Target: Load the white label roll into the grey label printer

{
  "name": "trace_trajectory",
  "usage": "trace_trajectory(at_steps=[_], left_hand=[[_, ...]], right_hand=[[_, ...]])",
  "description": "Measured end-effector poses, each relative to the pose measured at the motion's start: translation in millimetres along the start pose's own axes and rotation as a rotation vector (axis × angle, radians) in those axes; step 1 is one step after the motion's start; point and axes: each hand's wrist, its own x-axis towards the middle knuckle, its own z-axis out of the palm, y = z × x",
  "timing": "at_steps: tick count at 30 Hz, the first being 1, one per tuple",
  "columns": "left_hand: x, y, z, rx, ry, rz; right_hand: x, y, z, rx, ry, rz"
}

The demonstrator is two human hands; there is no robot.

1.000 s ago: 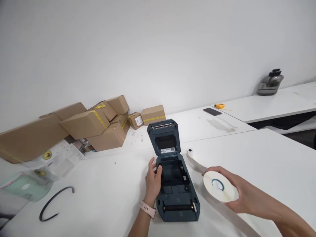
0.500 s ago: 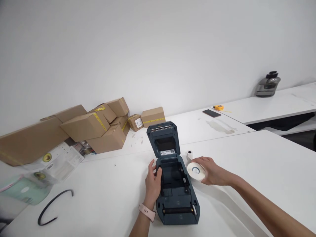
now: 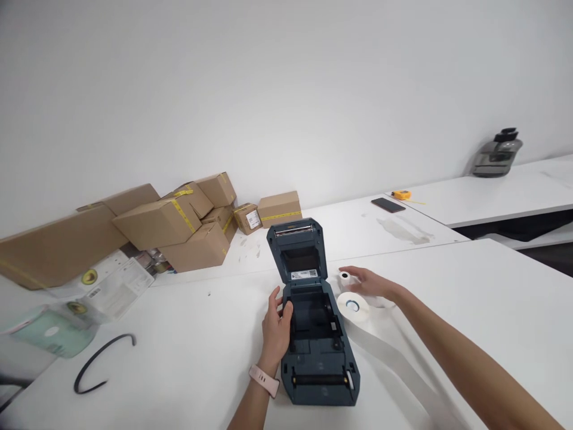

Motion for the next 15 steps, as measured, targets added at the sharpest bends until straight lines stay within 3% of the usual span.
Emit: trace_trajectory(at_steps=[2, 4, 9, 11, 13, 15], left_hand=[[0, 0, 0.3, -0.005, 0.003, 0.007], [-1, 0, 0.2, -0.008, 0.006, 0.013], [0, 0, -0.2, -0.012, 0.016, 0.023], [0, 0, -0.1, -0.028, 0.023, 0.032], [0, 0, 0.1, -0.038, 0.028, 0.036], [1, -1, 0.6, -0.039, 0.027, 0.045]], right_hand=[[4, 2, 14, 0.032, -0.005, 0.000], [3, 3, 12, 0.071, 0.036, 0.015], [-21, -14, -50, 0.196, 0.227, 0.056], [-39, -36, -66, 0.262, 0.200, 0.036], [-57, -66, -59, 0.328, 0.050, -0.025], [-69, -98, -32, 0.205, 0.069, -0.138]])
